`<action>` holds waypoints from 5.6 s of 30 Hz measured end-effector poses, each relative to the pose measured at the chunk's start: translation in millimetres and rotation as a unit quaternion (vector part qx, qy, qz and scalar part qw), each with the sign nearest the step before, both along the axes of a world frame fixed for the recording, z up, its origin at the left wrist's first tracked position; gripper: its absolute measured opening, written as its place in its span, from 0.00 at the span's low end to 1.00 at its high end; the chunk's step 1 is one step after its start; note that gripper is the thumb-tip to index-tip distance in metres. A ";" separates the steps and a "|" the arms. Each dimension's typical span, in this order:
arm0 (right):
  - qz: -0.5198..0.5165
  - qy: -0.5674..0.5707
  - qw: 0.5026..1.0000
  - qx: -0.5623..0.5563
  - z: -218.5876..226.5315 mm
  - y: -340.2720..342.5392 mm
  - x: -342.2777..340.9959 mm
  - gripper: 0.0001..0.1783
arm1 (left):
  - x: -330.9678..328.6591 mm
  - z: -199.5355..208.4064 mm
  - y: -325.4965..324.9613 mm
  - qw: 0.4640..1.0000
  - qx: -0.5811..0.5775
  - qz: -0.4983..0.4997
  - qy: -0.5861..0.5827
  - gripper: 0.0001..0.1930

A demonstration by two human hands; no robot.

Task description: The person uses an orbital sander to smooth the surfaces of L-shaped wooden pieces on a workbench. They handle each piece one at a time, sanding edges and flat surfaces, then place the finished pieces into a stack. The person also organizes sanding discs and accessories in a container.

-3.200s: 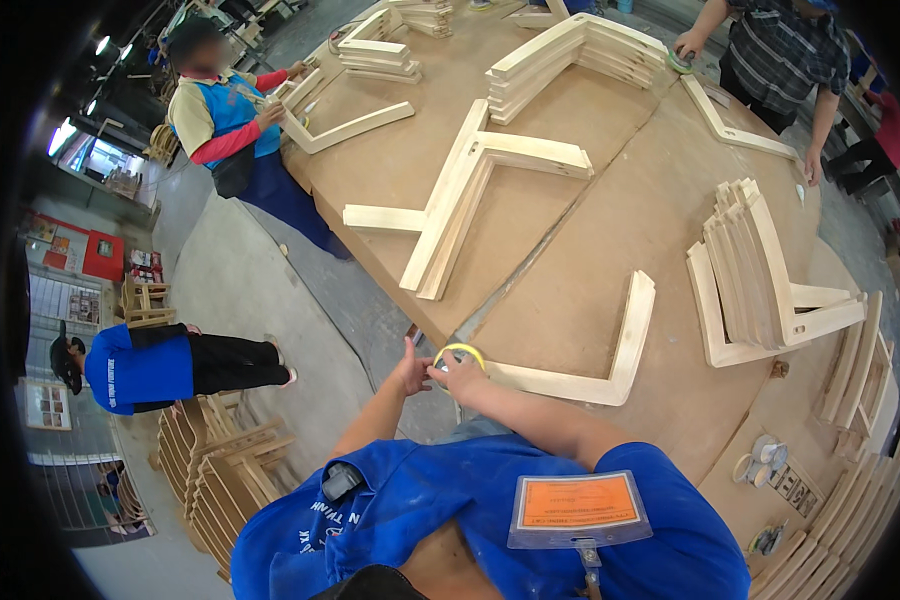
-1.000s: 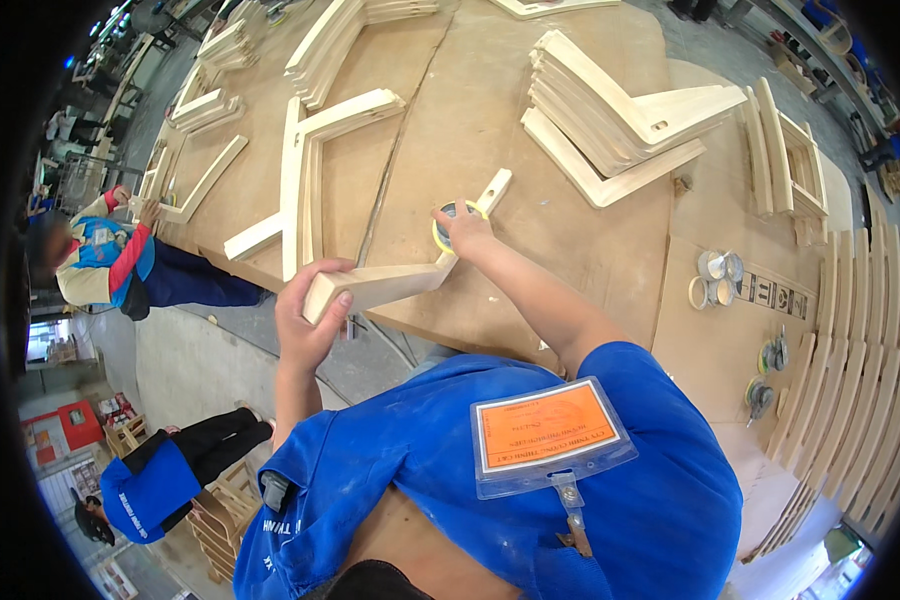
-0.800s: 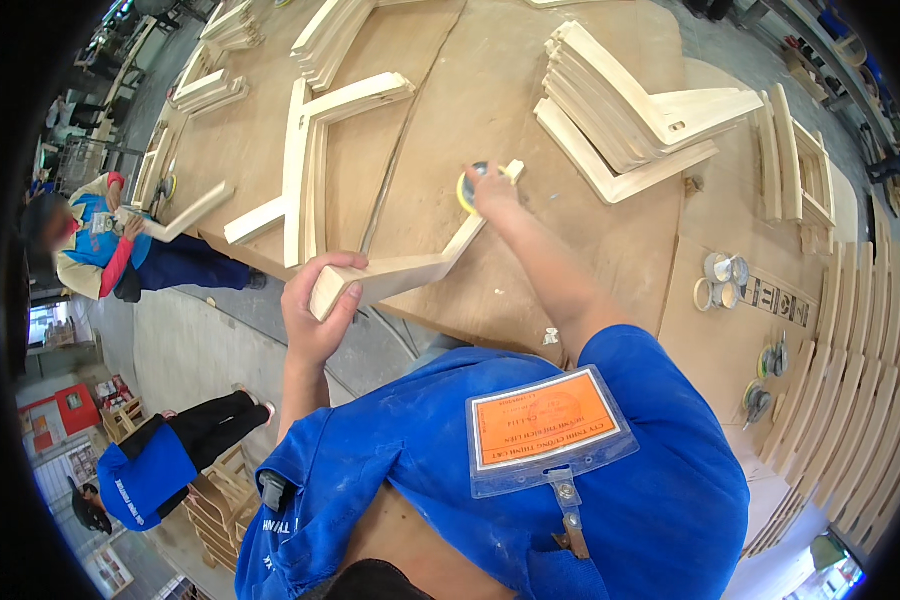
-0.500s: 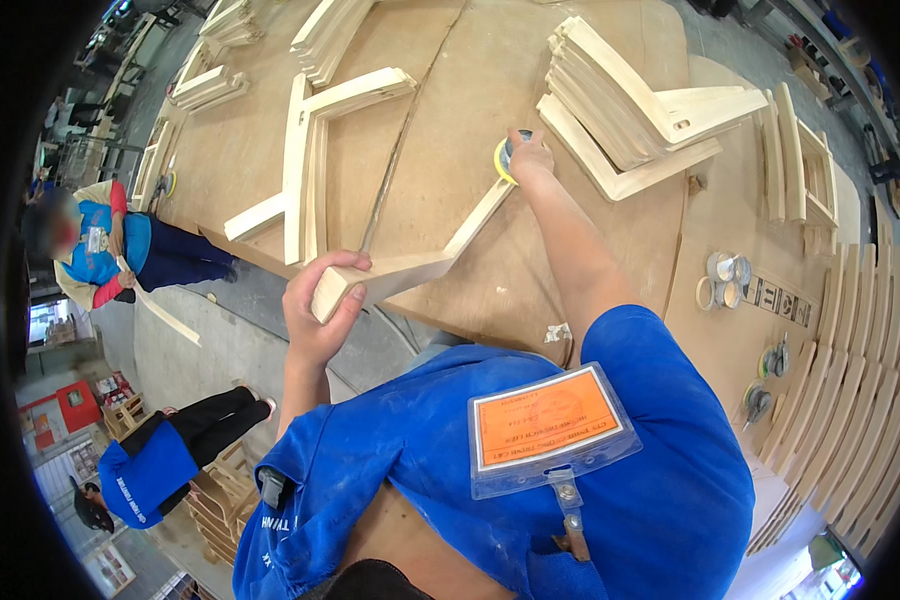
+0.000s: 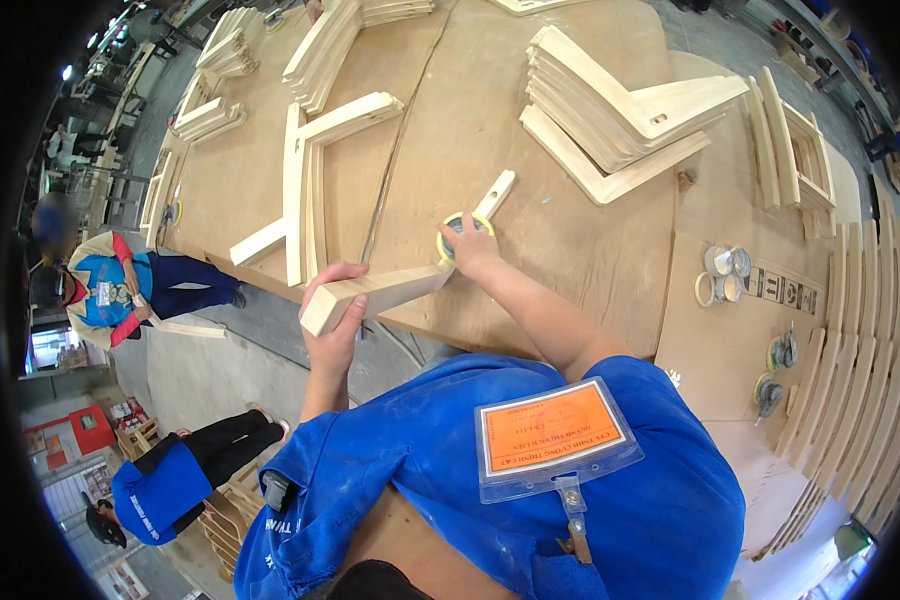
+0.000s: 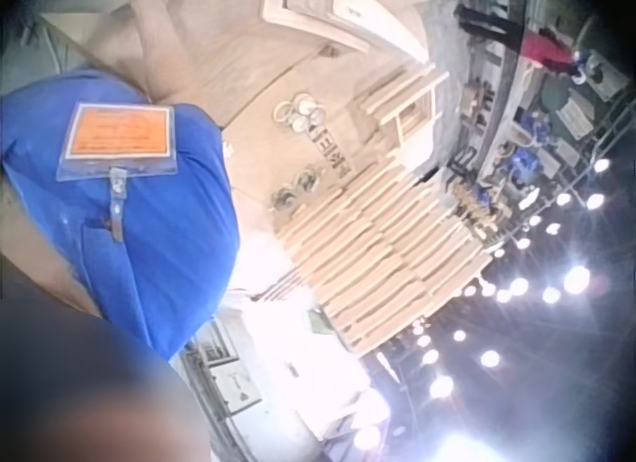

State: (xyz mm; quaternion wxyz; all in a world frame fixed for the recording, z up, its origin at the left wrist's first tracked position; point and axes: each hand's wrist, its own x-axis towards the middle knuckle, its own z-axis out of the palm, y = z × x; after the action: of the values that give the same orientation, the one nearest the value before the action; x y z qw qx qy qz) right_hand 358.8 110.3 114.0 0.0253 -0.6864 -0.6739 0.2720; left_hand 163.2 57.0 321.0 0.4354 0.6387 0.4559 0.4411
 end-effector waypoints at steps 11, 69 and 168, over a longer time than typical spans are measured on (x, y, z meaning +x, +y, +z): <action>-0.318 0.013 0.948 0.026 -35.2 -34.8 148.8 0.42 | -16.8 7.4 16.6 0.920 0.136 -0.328 0.169 0.18; 0.395 0.005 0.911 -0.117 15.3 9.9 -167.6 0.31 | -206.5 -263.5 -120.4 0.745 -0.591 -0.009 -0.310 0.42; -0.327 -0.067 0.937 -0.104 -62.7 42.5 248.8 0.31 | -280.5 -254.7 -171.9 0.799 -0.324 0.006 0.507 0.29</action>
State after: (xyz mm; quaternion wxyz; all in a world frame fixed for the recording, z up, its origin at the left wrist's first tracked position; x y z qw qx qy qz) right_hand 607.7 152.8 51.4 -0.0039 -0.8845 -0.3798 0.2710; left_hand -117.3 -114.9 66.2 0.3215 0.5898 0.7315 -0.1164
